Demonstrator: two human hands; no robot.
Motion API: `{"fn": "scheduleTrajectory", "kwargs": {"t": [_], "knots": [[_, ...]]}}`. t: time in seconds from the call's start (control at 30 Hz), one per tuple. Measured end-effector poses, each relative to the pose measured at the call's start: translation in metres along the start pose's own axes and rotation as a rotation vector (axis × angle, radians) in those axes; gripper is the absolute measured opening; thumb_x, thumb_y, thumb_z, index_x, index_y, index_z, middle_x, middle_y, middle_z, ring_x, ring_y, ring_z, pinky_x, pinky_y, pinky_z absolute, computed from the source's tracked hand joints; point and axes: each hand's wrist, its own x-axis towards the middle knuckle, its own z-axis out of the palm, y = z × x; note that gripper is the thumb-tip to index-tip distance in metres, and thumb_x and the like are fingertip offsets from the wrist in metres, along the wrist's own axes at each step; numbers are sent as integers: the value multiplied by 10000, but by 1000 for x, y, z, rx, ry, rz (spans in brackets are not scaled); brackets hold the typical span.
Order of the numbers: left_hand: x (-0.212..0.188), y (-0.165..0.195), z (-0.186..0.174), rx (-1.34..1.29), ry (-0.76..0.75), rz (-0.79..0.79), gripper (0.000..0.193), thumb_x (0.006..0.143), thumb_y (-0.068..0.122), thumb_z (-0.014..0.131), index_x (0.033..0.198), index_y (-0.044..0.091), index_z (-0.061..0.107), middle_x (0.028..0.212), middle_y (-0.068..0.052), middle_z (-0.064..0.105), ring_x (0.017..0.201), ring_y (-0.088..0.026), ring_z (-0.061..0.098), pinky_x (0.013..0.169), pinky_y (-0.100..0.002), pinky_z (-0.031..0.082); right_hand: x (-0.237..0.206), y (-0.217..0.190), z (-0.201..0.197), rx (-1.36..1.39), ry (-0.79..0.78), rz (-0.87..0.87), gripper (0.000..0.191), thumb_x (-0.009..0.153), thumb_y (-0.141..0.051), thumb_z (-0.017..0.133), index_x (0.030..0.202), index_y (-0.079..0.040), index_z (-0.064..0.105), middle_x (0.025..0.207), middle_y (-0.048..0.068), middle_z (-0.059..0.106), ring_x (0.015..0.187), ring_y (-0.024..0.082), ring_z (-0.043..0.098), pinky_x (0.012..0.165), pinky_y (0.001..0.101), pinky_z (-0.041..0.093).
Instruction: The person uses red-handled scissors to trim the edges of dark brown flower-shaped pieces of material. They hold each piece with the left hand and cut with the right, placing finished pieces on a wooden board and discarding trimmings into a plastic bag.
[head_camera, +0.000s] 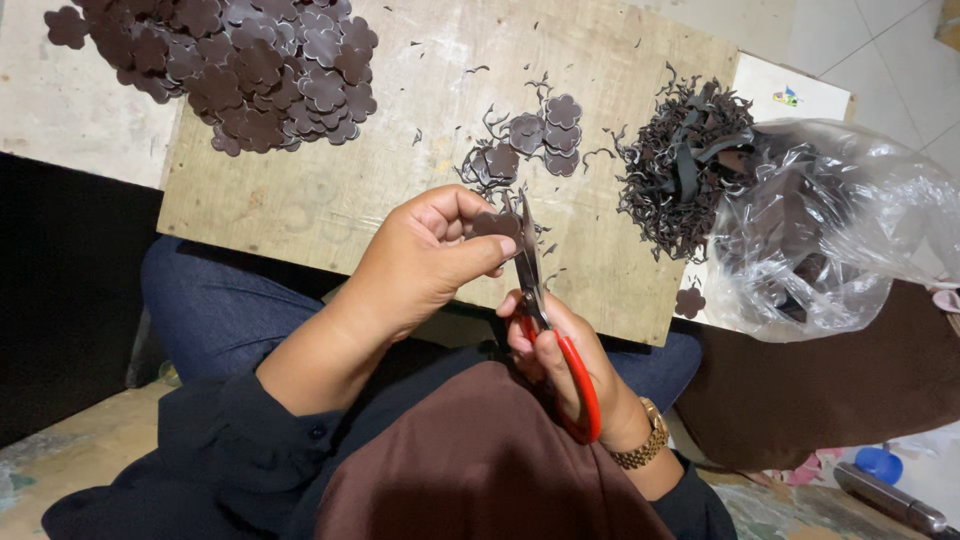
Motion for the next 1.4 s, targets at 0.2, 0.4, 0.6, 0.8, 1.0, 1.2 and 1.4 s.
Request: {"fn": "scheduleTrajectory", "kwargs": {"t": [0.2,0.4,0.6,0.8,1.0,1.2,1.4], "knots": [[1,-2,-1,-20,5,10,197,883,-19,728,1051,-4,627,956,-58,720,805,-92,669,744,-248,572,-1,1,-1,1,0,5,591,1050,-511,518,1332,7,484,902,-6,446,705,67,356,612,221,319],[0,2,-3,-39,12,31,226,911,-19,720,1105,-8,605,970,-70,725,832,-98,680,765,-243,572,-1,1,0,-9,7,5,572,1062,-499,509,1322,10,495,886,-9,439,697,63,350,605,217,318],[-2,6,-2,26,23,58,277,893,-23,727,1132,6,590,955,-57,723,822,-85,688,744,-225,578,0,-2,1,-50,1,13,630,1037,-553,513,1353,-8,482,916,0,463,729,79,384,648,223,357],[-4,6,-1,105,-12,32,315,898,-18,748,1166,-7,584,888,-49,700,784,-64,647,701,-210,535,5,0,2,10,-46,-14,698,1021,-599,544,1402,-23,444,960,10,465,814,91,388,730,243,369],[-3,5,0,80,-2,19,335,878,-21,748,1154,0,561,884,-67,717,779,-83,676,702,-221,559,2,-1,1,-10,-22,-6,714,1012,-625,534,1377,-14,468,941,6,463,780,92,378,693,235,351],[-3,5,0,71,2,9,348,874,-25,747,1160,-1,549,904,-86,728,787,-92,684,710,-230,569,1,1,-2,-9,-25,4,718,1013,-634,532,1358,-6,478,936,10,460,769,87,371,681,233,348],[-3,6,0,56,6,4,369,873,-28,749,1176,-8,539,914,-111,737,795,-97,694,717,-231,571,-1,1,-5,-25,-30,-4,702,1017,-618,535,1355,-4,486,925,12,468,768,83,373,680,231,350]]}}
